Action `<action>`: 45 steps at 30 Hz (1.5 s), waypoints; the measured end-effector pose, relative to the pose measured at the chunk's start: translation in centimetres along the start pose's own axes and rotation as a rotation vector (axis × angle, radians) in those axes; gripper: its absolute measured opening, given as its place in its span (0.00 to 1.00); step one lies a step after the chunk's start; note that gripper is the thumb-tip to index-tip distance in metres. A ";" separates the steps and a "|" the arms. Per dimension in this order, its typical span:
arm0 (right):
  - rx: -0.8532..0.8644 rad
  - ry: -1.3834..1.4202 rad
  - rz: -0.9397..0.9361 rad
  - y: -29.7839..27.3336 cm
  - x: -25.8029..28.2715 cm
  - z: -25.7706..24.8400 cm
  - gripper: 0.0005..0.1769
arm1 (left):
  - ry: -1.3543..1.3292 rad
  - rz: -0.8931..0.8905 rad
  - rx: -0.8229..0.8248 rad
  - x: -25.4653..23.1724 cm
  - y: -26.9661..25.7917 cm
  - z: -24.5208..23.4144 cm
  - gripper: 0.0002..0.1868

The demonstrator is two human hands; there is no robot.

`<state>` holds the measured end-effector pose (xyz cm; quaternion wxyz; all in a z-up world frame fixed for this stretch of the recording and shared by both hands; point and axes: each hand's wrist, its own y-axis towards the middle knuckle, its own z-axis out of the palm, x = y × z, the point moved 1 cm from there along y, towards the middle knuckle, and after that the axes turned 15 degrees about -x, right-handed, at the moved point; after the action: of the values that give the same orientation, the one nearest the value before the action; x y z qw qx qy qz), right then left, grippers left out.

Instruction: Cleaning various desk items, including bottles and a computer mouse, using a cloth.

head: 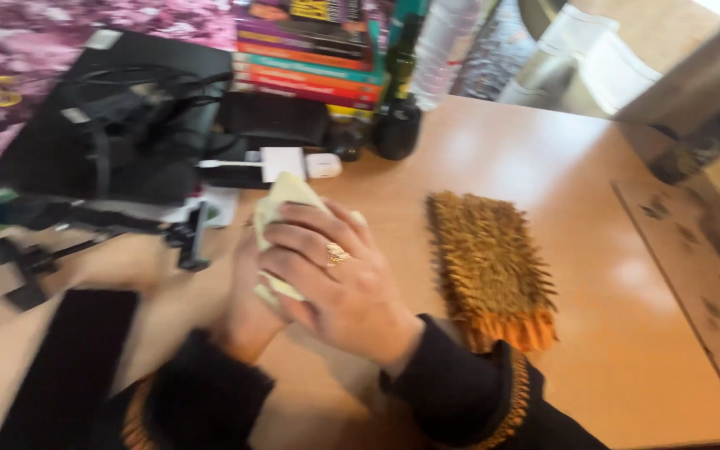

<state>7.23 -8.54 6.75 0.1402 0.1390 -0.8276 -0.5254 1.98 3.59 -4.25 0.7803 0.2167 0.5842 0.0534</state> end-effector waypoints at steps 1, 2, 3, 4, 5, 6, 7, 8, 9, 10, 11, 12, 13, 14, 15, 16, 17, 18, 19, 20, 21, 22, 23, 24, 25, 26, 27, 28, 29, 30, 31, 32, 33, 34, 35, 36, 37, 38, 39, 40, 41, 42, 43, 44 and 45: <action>-0.001 0.013 -0.061 0.0 -0.2 0.0 0.13 | -0.111 -0.100 -0.032 0.4 0.1 0.2 0.11; -0.006 0.033 -0.069 -0.5 -0.6 0.1 0.13 | -0.100 -0.089 -0.048 0.5 0.2 0.3 0.11; 0.027 0.067 -0.083 -0.9 -1.1 0.3 0.13 | -0.218 -0.185 -0.073 0.8 0.2 0.4 0.08; 0.062 0.093 -0.097 -1.4 -1.6 0.4 0.14 | -0.342 -0.280 -0.092 1.1 0.3 0.7 0.07; 0.058 0.105 -0.106 -1.7 -1.8 0.7 0.14 | -0.337 -0.269 -0.102 1.1 0.4 0.6 0.07; -0.014 0.212 0.001 -2.1 -2.1 0.9 0.13 | -0.466 -0.365 -0.118 1.3 0.4 0.7 0.08; -0.084 0.318 0.109 -2.5 -2.4 1.1 0.12 | -0.595 -0.460 -0.132 1.5 0.4 0.8 0.10; -0.082 0.325 0.106 -2.7 -2.5 1.3 0.12 | -0.595 -0.456 -0.140 0.0 0.4 0.3 0.10; -0.181 0.363 0.276 -3.0 -2.9 1.5 0.13 | -0.315 -0.149 -0.075 -1.7 0.4 -0.3 0.15; -0.278 0.396 0.449 -3.3 -3.3 1.7 0.15 | -0.031 0.153 -0.010 -3.4 0.3 -0.8 0.34; -0.276 0.400 0.447 -3.5 -3.6 1.8 0.15 | -0.029 0.155 -0.015 -3.7 0.2 -0.7 0.34; -0.294 0.410 0.597 -3.7 -4.1 1.8 0.15 | -0.062 0.204 0.007 -4.1 0.0 -0.5 0.35; -0.310 0.419 0.747 -4.0 -4.5 1.9 0.14 | -0.094 0.253 0.030 -4.6 -0.1 -0.4 0.35; -0.308 0.419 0.747 -3.9 -4.4 2.1 0.14 | -0.094 0.252 0.028 -4.9 -0.2 -0.5 0.35; -0.273 0.266 0.850 -3.8 -4.3 2.4 0.12 | -0.077 0.249 0.049 -5.2 -0.2 -0.6 0.36; -0.236 0.110 0.948 -3.7 -4.3 2.6 0.11 | -0.061 0.246 0.069 -5.4 -0.3 -0.7 0.37; -0.233 0.109 0.947 -4.1 -4.1 3.0 0.11 | -0.063 0.245 0.067 -5.2 -0.4 -0.8 0.37; -0.275 0.086 0.798 -4.3 -3.8 3.4 0.14 | -0.053 0.237 0.063 -4.9 -0.4 -0.9 0.37; -0.316 0.063 0.648 -4.5 -3.5 3.7 0.18 | -0.043 0.230 0.059 -4.7 -0.5 -1.0 0.38; -0.314 0.066 0.645 -5.4 -4.5 3.9 0.18 | -0.043 0.231 0.055 -5.0 -0.4 -0.9 0.38; -0.310 0.214 0.654 -6.4 -5.5 4.2 0.22 | -0.030 0.219 0.047 -5.3 -0.2 -0.8 0.39; -0.305 0.362 0.661 -7.4 -6.5 4.4 0.26 | -0.016 0.206 0.041 -5.6 -0.1 -0.7 0.40; -0.302 0.365 0.658 -5.3 -5.7 3.0 0.26 | -0.016 0.208 0.036 -5.9 -0.1 -0.7 0.40; -0.177 0.266 0.681 -3.3 -5.1 1.6 0.30 | -0.001 0.194 0.024 -6.2 -0.1 -0.6 0.41; -0.053 0.166 0.702 -1.3 -4.4 0.2 0.35 | 0.014 0.180 0.012 -6.4 -0.1 -0.5 0.41; -0.052 0.164 0.696 -0.6 -3.5 0.0 0.35 | 0.010 0.183 0.010 -6.3 -0.2 -0.6 0.41; 0.008 0.186 0.701 0.2 -2.6 -0.2 0.30 | 0.035 0.166 0.020 -6.1 -0.2 -0.7 0.42; 0.064 0.205 0.710 0.8 -1.7 -0.5 0.28 | 0.060 0.147 0.037 -5.9 -0.3 -0.8 0.43; 0.060 0.200 0.710 1.4 -1.0 -0.7 0.28 | 0.055 0.149 0.041 -5.6 -0.4 -0.9 0.43; 0.184 0.107 0.672 1.9 -0.3 -1.0 0.35 | 0.102 0.175 0.064 -5.3 -0.6 -1.0 0.44; 0.307 0.014 0.633 2.3 0.4 -1.2 0.46 | 0.148 0.202 0.087 -5.0 -0.8 -1.1 0.44; 0.302 0.004 0.639 2.4 0.4 -1.5 0.46 | 0.141 0.200 0.098 -4.8 -0.9 -1.1 0.44; 0.304 -0.028 0.566 2.5 0.5 -1.9 0.43 | 0.123 0.244 0.108 -4.6 -1.0 -1.0 0.43; 0.308 -0.061 0.492 2.7 0.6 -2.3 0.41 | 0.103 0.289 0.118 -4.5 -1.1 -0.9 0.43; 0.304 -0.074 0.498 2.6 0.5 -2.9 0.41 | 0.093 0.288 0.129 -4.4 -1.1 -0.9 0.43; 0.293 -0.085 0.479 2.6 0.4 -3.6 0.41 | 0.060 0.332 0.190 -4.4 -1.2 -0.8 0.44; 0.282 -0.096 0.459 2.5 0.2 -4.3 0.41 | 0.026 0.377 0.251 -4.3 -1.2 -0.6 0.45; 0.275 -0.125 0.472 3.0 0.2 -5.5 0.41 | 0.003 0.374 0.273 -4.9 -1.2 -1.0 0.45; 0.247 -0.129 0.486 3.5 0.1 -6.8 0.41 | 0.024 0.295 0.314 -5.3 -1.2 -1.2 0.54; 0.220 -0.159 0.510 3.6 0.0 -8.7 0.40 | 0.026 0.211 0.372 -5.5 -1.5 -0.7 0.63; 0.214 -0.213 0.532 3.6 -0.8 -10.2 0.40 | -0.015 0.203 0.412 -5.4 -1.3 -1.0 0.63; 0.199 -0.260 0.599 3.5 -1.5 -11.8 0.40 | 0.022 0.221 0.366 -5.2 -1.1 -1.2 0.58; 0.180 -0.307 0.665 3.4 -2.2 -13.6 0.41 | 0.060 0.238 0.320 -4.9 -0.7 -1.2 0.53; 0.173 -0.352 0.686 3.0 -3.7 -15.9 0.41 | 0.026 0.228 0.356 -4.8 -1.0 -0.8 0.53; 0.193 -0.448 0.639 2.7 -5.0 -18.2 0.39 | 0.022 0.206 0.306 -4.6 -1.1 -0.6 0.50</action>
<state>18.49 -20.69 16.26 0.0988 -0.2306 -0.8849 -0.3924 -0.21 1.18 -0.70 0.7222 0.3910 0.5687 0.0457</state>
